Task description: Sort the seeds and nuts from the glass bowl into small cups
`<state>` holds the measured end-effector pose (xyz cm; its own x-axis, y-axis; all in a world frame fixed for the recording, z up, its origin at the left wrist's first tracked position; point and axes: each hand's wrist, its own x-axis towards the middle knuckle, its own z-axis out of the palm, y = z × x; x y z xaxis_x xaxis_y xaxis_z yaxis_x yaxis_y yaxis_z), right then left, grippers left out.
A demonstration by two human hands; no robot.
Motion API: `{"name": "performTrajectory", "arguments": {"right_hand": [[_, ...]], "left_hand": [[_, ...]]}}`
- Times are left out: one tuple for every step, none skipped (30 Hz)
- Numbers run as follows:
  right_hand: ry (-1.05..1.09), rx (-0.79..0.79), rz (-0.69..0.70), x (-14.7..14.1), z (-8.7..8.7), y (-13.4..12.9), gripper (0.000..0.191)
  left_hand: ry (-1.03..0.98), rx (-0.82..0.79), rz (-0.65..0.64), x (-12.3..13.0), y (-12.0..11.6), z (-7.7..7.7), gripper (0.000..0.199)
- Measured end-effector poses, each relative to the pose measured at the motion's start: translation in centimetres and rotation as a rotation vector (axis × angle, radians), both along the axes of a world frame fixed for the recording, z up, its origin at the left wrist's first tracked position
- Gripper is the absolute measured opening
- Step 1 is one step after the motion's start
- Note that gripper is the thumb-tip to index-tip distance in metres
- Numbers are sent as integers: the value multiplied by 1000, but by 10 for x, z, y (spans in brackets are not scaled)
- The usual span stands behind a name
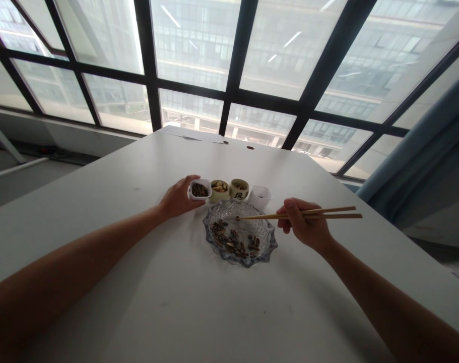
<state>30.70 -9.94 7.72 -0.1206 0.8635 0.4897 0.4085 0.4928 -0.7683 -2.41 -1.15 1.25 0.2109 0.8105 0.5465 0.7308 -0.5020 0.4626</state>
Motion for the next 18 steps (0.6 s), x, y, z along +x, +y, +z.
{"name": "performTrajectory", "arguments": {"right_hand": [[6, 6, -12, 1, 0, 1, 55], [6, 11, -21, 1, 0, 1, 55], [-2, 19, -28, 1, 1, 1, 55], [-16, 29, -30, 1, 1, 1, 55], [-39, 38, -26, 1, 3, 0, 55], [-67, 45, -15, 1, 4, -2, 54], [-102, 48, 4, 0, 6, -3, 53], [-137, 50, 25, -1, 7, -5, 51], [-171, 50, 47, -2, 9, -7, 50], [-202, 48, 67, -3, 10, -8, 48], [-227, 47, 84, -3, 11, -9, 47], [-247, 50, 99, -4, 12, -10, 45], [-264, 56, 115, -4, 12, -10, 44], [-279, 66, 134, -4, 12, -11, 43], [-295, 79, 158, -4, 13, -11, 42], [-311, 95, 183, -4, 13, -11, 42], [-326, 114, 204, -4, 13, -12, 41], [-338, 132, 216, -4, 14, -12, 41]], "left_hand": [[-1, -3, 0, 0, 0, 0, 72], [-2, -6, 0, 0, 0, 1, 72], [-2, -8, -3, 0, 0, 1, 72], [-2, -10, -5, 0, 0, 1, 72], [-2, -11, -7, 0, 0, 0, 72], [-2, -12, -10, 0, 0, 0, 72], [-2, -11, -12, 0, 1, -1, 72], [-4, -9, -13, 0, 1, -1, 72], [-6, -6, -14, 0, 2, -2, 72], [-8, -4, -14, 0, 2, -3, 72], [-8, -2, -16, -1, 3, -3, 72], [-9, -1, -18, -1, 3, -4, 72], [-11, 0, -20, -1, 3, -4, 72], [-11, 1, -21, -1, 3, -4, 72], [-12, 2, -22, 0, 3, -4, 72], [-12, 2, -22, 0, 3, -3, 72], [-12, 2, -23, 0, 3, -3, 72], [-11, 3, -23, 0, 2, -2, 72]]}}
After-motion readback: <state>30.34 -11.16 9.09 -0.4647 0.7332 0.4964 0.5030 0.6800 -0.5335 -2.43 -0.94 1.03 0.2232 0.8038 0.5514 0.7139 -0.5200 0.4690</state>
